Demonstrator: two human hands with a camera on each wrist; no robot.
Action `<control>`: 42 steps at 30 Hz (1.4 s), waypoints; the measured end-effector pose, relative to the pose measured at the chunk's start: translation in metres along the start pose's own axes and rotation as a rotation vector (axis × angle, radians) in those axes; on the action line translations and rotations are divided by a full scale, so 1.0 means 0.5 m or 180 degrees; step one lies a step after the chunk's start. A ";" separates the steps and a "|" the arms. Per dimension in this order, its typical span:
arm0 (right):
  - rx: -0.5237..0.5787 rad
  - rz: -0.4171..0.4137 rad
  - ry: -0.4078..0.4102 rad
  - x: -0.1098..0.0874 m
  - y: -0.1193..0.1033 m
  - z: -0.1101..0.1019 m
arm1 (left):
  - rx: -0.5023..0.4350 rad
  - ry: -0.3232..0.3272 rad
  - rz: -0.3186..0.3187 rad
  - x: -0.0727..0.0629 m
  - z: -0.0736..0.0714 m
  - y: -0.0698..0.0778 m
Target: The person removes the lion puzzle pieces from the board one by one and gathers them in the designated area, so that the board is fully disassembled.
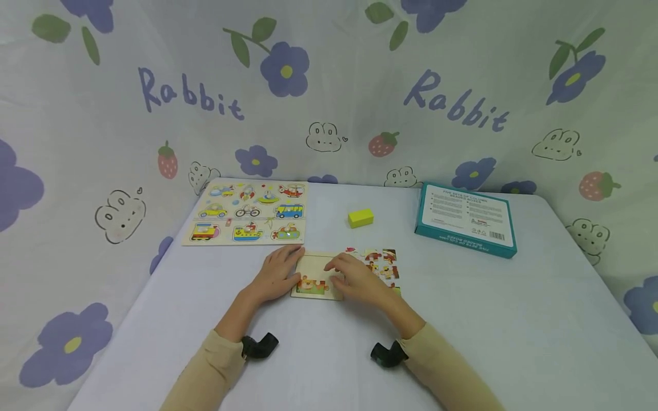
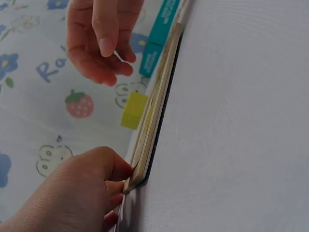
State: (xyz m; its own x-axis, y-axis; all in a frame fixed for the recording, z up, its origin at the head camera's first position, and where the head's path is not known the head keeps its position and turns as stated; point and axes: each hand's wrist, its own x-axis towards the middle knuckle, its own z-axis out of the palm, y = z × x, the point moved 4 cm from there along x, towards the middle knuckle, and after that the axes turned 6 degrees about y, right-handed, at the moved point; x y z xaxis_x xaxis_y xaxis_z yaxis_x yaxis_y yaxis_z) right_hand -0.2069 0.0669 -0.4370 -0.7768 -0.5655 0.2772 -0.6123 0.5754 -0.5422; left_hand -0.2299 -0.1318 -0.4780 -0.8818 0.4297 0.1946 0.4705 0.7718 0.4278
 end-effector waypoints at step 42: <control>-0.0030 -0.0433 0.0250 -0.010 -0.003 0.087 | -0.0078 -0.0052 -0.0015 0.001 -0.006 0.001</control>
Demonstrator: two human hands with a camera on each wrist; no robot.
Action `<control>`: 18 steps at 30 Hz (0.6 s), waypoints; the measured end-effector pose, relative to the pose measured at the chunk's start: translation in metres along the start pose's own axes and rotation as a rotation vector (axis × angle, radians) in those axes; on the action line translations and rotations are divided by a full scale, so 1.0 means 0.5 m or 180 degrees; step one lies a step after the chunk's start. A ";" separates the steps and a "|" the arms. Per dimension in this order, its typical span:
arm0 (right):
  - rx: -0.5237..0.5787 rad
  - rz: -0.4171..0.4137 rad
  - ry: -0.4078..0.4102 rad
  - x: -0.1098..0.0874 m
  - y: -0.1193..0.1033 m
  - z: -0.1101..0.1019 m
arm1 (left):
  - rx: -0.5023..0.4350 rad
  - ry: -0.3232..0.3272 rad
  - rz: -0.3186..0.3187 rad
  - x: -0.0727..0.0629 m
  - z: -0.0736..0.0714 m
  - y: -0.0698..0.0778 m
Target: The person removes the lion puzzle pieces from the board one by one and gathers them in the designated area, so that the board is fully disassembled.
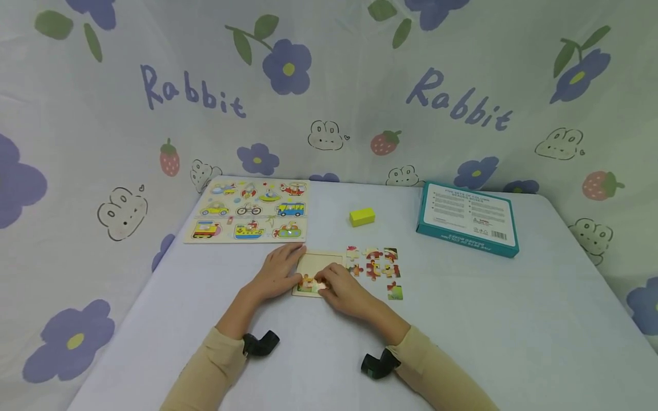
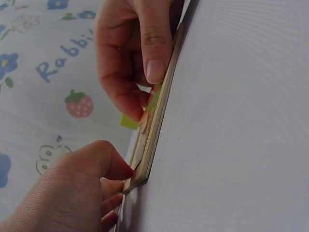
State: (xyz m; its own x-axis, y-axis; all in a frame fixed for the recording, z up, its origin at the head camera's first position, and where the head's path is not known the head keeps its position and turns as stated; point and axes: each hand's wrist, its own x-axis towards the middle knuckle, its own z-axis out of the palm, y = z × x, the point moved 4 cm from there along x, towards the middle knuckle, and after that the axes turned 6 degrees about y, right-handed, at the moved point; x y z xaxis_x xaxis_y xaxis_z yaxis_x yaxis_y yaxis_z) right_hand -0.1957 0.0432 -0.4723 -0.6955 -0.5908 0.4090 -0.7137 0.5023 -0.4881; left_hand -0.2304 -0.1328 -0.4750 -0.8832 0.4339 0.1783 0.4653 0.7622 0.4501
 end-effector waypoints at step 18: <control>0.0484 -0.0220 0.0388 0.000 -0.012 -0.010 | 0.0034 0.0028 0.0020 0.001 0.003 -0.005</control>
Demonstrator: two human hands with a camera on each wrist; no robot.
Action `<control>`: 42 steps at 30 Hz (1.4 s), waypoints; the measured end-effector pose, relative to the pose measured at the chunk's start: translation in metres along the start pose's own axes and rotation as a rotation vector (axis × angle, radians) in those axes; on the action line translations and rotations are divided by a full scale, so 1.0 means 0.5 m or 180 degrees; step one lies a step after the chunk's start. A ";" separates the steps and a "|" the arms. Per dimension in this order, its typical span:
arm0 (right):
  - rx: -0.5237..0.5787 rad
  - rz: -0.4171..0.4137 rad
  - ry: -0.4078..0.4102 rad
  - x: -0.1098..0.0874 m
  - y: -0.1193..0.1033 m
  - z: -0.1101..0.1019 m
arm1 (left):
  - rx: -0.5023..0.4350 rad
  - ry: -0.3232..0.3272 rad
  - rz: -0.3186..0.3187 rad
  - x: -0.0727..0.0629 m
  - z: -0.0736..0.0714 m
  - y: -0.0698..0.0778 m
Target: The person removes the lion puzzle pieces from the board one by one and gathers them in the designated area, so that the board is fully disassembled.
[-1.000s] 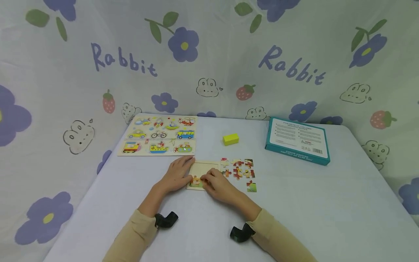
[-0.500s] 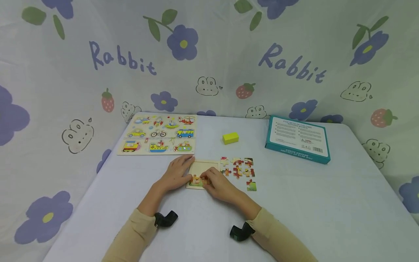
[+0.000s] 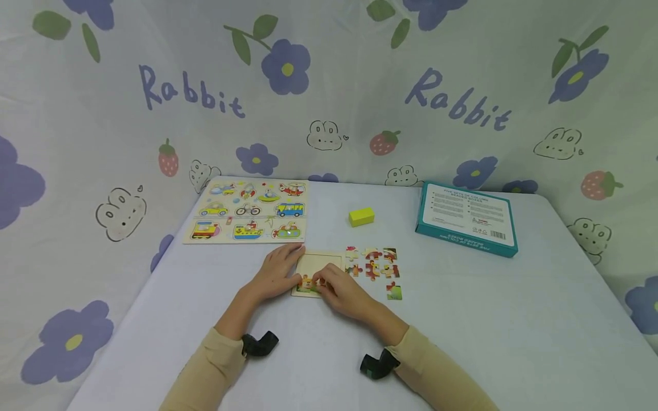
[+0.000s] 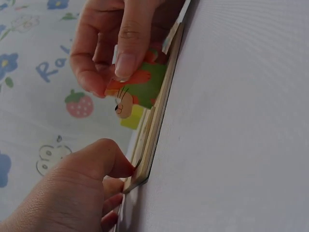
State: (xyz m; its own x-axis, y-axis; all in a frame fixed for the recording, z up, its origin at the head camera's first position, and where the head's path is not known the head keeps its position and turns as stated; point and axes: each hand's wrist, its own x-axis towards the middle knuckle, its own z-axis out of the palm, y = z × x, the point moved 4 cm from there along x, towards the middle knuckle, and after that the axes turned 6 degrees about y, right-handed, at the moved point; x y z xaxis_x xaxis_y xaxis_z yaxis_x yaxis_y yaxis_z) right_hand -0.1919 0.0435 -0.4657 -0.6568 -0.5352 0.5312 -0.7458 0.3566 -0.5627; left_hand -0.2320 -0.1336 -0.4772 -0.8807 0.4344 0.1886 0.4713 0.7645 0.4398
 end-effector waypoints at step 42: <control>-0.0195 0.0302 0.0367 0.000 0.013 -0.010 | 0.0004 0.0174 0.0109 -0.001 0.004 0.000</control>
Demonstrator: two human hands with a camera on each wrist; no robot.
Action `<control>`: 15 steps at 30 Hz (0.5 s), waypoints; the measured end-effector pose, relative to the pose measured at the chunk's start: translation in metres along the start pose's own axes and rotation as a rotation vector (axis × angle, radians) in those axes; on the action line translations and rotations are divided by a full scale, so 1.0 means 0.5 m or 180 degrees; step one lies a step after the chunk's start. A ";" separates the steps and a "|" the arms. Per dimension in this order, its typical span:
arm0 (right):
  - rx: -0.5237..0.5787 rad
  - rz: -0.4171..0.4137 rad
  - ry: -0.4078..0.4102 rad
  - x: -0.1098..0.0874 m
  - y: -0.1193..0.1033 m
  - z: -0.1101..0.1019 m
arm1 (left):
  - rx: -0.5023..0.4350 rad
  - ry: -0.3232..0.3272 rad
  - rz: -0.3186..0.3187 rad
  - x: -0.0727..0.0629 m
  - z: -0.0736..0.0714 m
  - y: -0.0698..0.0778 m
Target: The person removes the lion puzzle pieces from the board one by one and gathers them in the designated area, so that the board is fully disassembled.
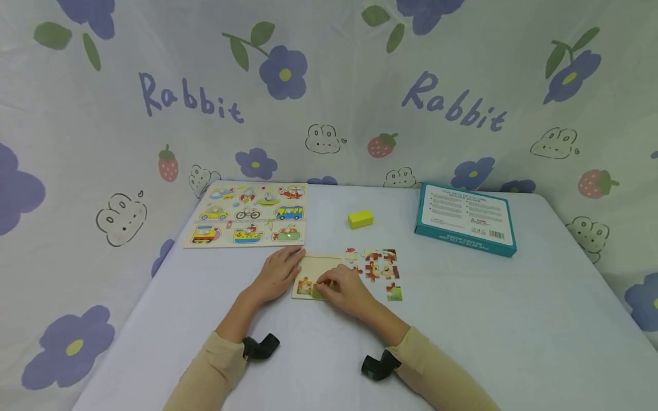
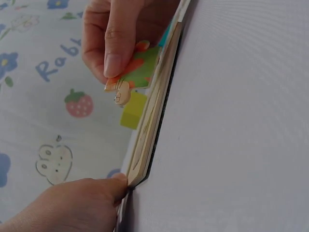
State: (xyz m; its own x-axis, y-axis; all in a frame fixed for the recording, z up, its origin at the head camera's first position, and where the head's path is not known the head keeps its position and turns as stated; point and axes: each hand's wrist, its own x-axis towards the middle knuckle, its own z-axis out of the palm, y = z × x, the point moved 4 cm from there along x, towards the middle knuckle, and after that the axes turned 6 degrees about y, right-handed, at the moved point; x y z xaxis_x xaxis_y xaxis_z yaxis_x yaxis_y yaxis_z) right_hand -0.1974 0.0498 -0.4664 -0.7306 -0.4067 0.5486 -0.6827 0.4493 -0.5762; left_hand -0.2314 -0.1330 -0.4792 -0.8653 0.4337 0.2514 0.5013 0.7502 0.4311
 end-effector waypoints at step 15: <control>0.0222 0.0523 -0.0360 0.012 0.007 -0.032 | 0.0064 -0.0025 -0.0017 0.001 -0.002 0.001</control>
State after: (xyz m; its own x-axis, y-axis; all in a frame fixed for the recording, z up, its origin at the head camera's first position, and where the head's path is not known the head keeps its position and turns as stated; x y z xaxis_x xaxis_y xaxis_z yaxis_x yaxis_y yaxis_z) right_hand -0.2042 0.0618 -0.4554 -0.8261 -0.4209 0.3746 -0.5507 0.4624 -0.6949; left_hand -0.2317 -0.1328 -0.4781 -0.8680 0.4334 0.2424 0.4965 0.7624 0.4150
